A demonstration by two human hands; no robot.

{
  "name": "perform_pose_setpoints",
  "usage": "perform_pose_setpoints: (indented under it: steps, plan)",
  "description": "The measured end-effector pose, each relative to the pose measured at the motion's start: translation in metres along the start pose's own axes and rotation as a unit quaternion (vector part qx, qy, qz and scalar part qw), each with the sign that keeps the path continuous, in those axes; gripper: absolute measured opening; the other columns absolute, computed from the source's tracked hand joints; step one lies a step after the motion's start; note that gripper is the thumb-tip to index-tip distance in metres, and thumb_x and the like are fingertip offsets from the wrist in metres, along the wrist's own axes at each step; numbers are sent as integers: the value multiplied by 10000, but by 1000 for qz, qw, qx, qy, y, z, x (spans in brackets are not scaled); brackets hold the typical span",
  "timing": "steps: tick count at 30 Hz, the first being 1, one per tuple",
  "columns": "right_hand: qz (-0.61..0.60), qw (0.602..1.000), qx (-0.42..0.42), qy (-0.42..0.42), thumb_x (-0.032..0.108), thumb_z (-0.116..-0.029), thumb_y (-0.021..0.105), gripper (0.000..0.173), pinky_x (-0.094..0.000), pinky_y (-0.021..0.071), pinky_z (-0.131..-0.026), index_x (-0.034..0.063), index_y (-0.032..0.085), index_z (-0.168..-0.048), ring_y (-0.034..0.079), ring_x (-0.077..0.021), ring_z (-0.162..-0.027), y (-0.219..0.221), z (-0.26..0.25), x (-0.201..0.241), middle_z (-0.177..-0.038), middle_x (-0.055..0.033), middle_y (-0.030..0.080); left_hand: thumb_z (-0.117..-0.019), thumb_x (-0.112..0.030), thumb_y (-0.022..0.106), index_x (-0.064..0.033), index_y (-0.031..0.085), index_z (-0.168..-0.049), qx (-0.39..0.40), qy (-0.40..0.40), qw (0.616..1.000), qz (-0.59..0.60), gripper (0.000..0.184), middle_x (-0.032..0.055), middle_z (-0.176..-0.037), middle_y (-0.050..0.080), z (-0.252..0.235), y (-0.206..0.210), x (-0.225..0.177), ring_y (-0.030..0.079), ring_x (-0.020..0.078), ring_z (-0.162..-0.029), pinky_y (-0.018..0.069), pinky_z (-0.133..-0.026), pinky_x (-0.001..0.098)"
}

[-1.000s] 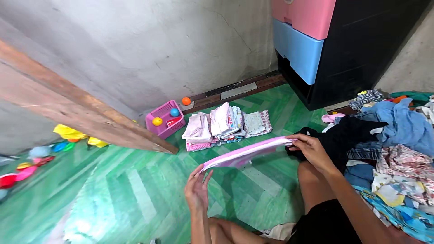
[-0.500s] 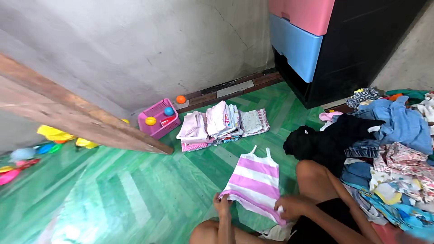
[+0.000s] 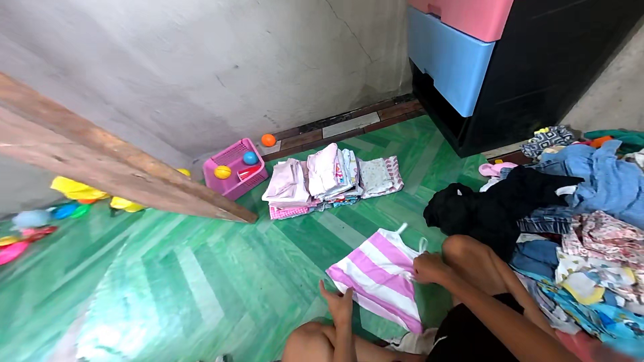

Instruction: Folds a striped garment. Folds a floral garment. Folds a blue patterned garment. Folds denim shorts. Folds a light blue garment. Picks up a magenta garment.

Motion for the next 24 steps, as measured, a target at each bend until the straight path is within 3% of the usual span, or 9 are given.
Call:
perform_pose_setpoints:
  steps: [2, 4, 7, 9, 11, 14, 17, 20, 24]
  plan:
    - [-43, 999, 0, 22, 313, -978, 626, 402, -727, 351, -1058, -22, 704, -1187, 506, -478, -1328, -1, -1, -7, -1315, -286, 624, -890, 23, 693, -65, 0, -1625, 5, -7, 999, 49, 1014, 314, -1048, 624, -4, 2, 3, 640, 329, -827, 550, -748, 485]
    - [-107, 991, -63, 49, 320, -998, 582, 395, -686, 389, -1049, -3, 704, -1189, 548, -443, -1297, -6, -10, -13, -1286, -260, 648, -907, -56, 736, -53, 27, -1620, 5, -12, 999, 51, 1006, 311, -1036, 623, -4, 3, 0, 629, 321, -819, 543, -742, 484]
    - [-150, 976, -129, 90, 400, -1027, 564, 474, -620, 413, -1075, 9, 651, -1281, 504, -404, -1359, -14, -29, -13, -1374, -226, 603, -801, -187, 883, -66, 61, -1629, 19, 29, 997, -62, 1173, 332, -1057, 677, 4, 9, -7, 697, 433, -888, 557, -828, 594]
    - [-150, 973, -143, 97, 394, -1007, 610, 517, -616, 403, -1086, -31, 623, -1301, 439, -418, -1409, -11, -43, -11, -1437, -245, 543, -760, -222, 913, -121, 19, -1644, 40, 54, 986, -151, 1262, 353, -1133, 664, 11, 15, -10, 693, 506, -938, 534, -849, 668]
    - [-150, 974, -143, 88, 334, -1004, 609, 447, -626, 394, -1088, -31, 646, -1260, 420, -419, -1419, -6, -52, -9, -1444, -243, 535, -776, -188, 887, -148, -28, -1645, 55, 56, 976, -202, 1262, 356, -1165, 652, 12, 18, -9, 687, 519, -948, 529, -843, 679]
    - [-151, 972, -154, 89, 262, -1013, 564, 369, -613, 389, -1089, -19, 663, -1232, 433, -401, -1413, -6, -52, -10, -1421, -221, 564, -771, -74, 842, -122, -10, -1642, 47, 60, 980, -185, 1220, 367, -1122, 655, 10, 17, -5, 687, 523, -922, 536, -833, 665]
    - [-141, 968, -180, 104, 243, -1018, 545, 403, -591, 394, -1091, -41, 615, -1297, 450, -406, -1399, -8, -49, -13, -1425, -238, 553, -801, -56, 820, -88, 18, -1637, 48, 64, 988, -128, 1159, 338, -1039, 675, 9, 15, -4, 688, 479, -894, 543, -828, 624]
    - [-150, 970, -167, 94, 271, -1001, 590, 442, -619, 395, -1084, -43, 601, -1313, 450, -425, -1396, -7, -44, -13, -1424, -250, 550, -865, -10, 736, -47, 109, -1623, 45, 43, 997, -42, 985, 326, -1053, 663, 8, 14, 0, 678, 410, -876, 552, -804, 556]
    - [-177, 970, -133, 98, 316, -995, 617, 451, -634, 415, -1057, -38, 622, -1274, 500, -430, -1354, -6, -44, -15, -1375, -262, 585, -998, -61, 592, -51, 348, -1550, 72, -72, 989, 105, 603, 278, -1084, 624, 2, 11, 0, 613, 269, -780, 527, -684, 420]
Point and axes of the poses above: each hand's wrist, its own z-axis away from the middle knuckle, its own y-axis out of the palm, x = y × z, the point moved 1 cm from there along -z, towards the middle knuckle
